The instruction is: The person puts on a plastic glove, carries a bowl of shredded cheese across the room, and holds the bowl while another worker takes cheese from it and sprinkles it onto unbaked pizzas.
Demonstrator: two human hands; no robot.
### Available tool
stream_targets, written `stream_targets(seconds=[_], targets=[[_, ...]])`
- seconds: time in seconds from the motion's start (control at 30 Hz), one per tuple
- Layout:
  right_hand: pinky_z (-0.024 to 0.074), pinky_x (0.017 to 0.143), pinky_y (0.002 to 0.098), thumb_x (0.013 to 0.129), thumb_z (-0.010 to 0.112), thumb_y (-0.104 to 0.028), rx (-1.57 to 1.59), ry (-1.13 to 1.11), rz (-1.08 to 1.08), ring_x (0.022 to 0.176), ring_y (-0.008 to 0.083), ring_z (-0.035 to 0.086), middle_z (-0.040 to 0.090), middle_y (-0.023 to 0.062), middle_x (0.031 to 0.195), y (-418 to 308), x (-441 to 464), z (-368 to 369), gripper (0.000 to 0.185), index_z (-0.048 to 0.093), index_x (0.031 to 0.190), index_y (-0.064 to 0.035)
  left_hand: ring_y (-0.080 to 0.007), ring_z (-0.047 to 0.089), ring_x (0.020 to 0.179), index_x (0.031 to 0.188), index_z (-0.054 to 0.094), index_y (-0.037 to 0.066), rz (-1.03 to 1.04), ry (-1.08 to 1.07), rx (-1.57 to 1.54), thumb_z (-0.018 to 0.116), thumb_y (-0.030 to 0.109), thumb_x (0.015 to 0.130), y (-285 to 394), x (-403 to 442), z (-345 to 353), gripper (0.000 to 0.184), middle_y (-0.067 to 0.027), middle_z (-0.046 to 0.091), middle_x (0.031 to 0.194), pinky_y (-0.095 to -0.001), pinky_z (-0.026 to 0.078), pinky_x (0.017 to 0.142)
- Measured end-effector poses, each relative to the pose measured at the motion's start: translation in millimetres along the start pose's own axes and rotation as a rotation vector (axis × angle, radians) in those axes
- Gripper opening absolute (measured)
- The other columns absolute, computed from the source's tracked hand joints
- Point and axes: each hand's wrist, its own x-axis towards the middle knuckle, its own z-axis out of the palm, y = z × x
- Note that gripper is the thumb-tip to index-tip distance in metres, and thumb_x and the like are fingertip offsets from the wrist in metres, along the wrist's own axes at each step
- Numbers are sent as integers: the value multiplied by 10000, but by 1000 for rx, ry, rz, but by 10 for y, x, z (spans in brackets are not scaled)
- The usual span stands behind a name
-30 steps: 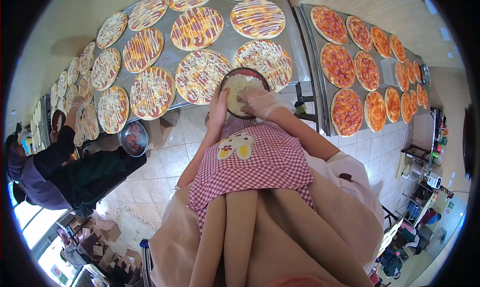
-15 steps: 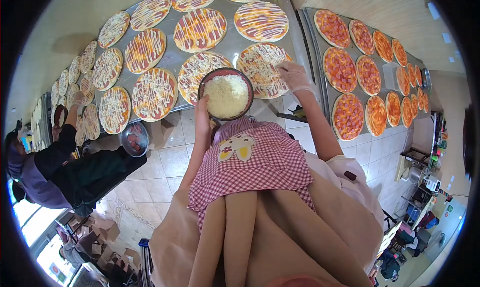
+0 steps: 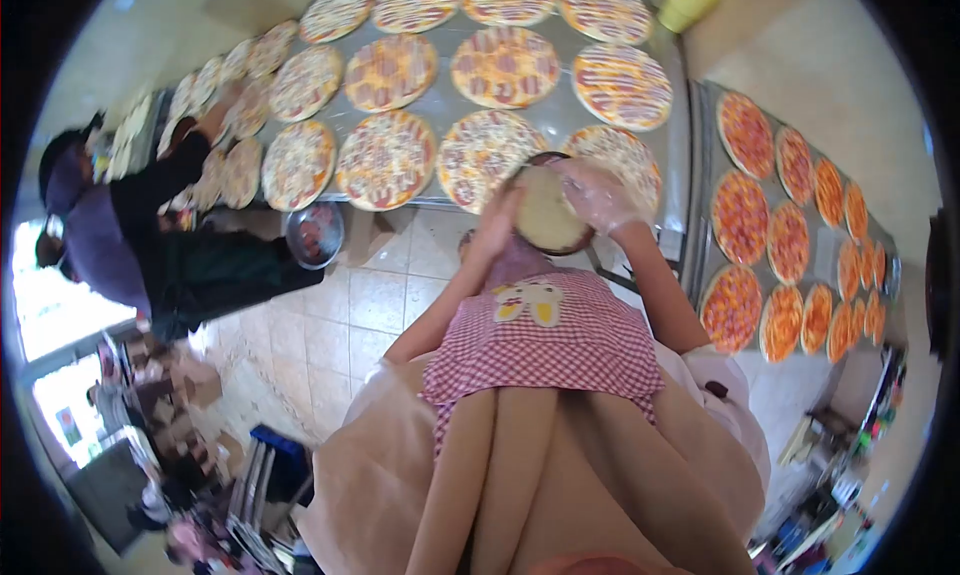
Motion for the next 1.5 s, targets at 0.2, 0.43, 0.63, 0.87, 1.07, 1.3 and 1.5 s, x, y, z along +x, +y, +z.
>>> stream_targets(seconds=[0.2, 0.43, 0.63, 0.87, 1.07, 1.3, 1.5], targets=[[341, 949, 380, 764, 594, -253, -306, -198, -72, 1128, 340, 422, 454, 190, 1193, -142, -64, -30, 514, 425, 1205, -51, -231, 511, 1023, 1182, 465, -56, -152, -83, -218, 434, 359, 883, 726, -150, 274, 512, -177, 555, 1093, -292, 351, 917], [441, 818, 364, 730, 659, -220, -6, -335, 35, 913, 272, 570, 589, 155, 936, 49, -68, -341, 402, 519, 1040, -5, -235, 516, 1019, 1182, 467, -54, -164, -116, -310, 435, 376, 878, 491, 10, 468, 527, -185, 559, 1085, -289, 357, 907], [475, 644, 232, 813, 603, -134, 940, -73, 313, 812, 73, 555, 588, 9, 897, 401, 367, -641, 217, 555, 1004, -43, -230, 508, 1039, 1201, 451, -47, -24, -97, -315, 423, 342, 880, 441, 503, 377, 505, -171, 545, 1120, -290, 350, 928], [457, 767, 272, 814, 555, -175, 106, 330, 489, 838, 170, 569, 596, 34, 932, 1240, 1102, -1096, 246, 575, 1047, -99, -171, 508, 1038, 1176, 501, -21, -44, -9, -332, 447, 396, 882, 579, 659, -189, 513, -100, 558, 1126, -271, 353, 923], [397, 903, 331, 803, 522, -180, -457, 245, 550, 1037, 240, 519, 562, 105, 1086, 1920, 1584, -1305, 234, 601, 1020, -146, -180, 459, 1101, 1210, 450, -47, -99, 28, -341, 463, 370, 882, 864, 499, -630, 530, -112, 499, 1194, -283, 317, 960], [357, 970, 328, 890, 325, -255, -703, 58, 568, 1141, 221, 458, 486, 61, 1225, 1700, 2034, -1232, 339, 538, 1143, -184, -205, 413, 1147, 1228, 422, -72, -197, 34, -289, 475, 380, 876, 865, 509, -871, 576, -138, 469, 1221, -283, 283, 979], [438, 880, 381, 843, 410, -146, -721, 67, 411, 1020, 277, 560, 575, 136, 1104, 1432, 2244, -956, 275, 605, 1034, -112, -209, 416, 1146, 1226, 424, -77, -227, 16, -211, 483, 426, 859, 766, 745, -963, 625, -158, 470, 1216, -288, 285, 978]])
